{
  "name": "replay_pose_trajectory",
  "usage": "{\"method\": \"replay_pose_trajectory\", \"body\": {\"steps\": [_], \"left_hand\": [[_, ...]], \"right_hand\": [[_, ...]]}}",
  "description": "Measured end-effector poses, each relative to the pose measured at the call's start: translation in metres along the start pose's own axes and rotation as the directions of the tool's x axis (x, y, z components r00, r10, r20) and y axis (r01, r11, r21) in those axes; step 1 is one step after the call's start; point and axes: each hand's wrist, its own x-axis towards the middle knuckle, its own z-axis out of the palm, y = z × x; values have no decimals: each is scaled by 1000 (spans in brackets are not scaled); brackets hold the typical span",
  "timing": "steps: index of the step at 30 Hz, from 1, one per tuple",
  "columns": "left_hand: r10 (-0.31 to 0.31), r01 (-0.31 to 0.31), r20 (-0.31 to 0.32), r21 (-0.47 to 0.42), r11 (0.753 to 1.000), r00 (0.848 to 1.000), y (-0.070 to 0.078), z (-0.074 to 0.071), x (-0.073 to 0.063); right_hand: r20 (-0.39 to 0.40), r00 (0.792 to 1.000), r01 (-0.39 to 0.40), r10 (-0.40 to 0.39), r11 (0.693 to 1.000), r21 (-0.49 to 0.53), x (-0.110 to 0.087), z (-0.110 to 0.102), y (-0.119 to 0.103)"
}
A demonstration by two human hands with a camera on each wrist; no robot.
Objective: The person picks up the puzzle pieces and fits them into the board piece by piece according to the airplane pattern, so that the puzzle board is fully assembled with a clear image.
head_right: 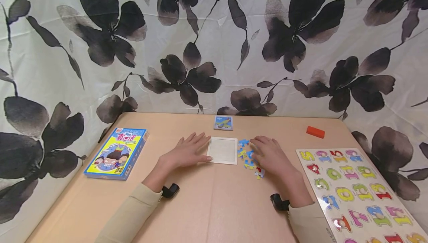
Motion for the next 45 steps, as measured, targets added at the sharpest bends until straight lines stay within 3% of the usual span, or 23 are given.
{"method": "replay_pose_trajectory", "body": {"steps": [5,16,22,31,45], "left_hand": [[7,-7,23,-4,1000,1000,3,2,3],[21,-22,42,14,1000,999,5,3,6],[30,-30,32,14,999,999,6,4,6],[30,-30,35,-9,1000,999,7,3,4],[33,-33,35,-5,999,999,7,2,5]], "right_hand": [[13,1000,-17,17,1000,3,1,4,-5],[6,1000,21,-21,1000,-5,5,7,-12],[19,999,-28,27,1000,11,9,8,-13],[36,994,-107,104,991,82,13,8,-13],[33,992,-128,124,959,253,16,0,-18]]}}
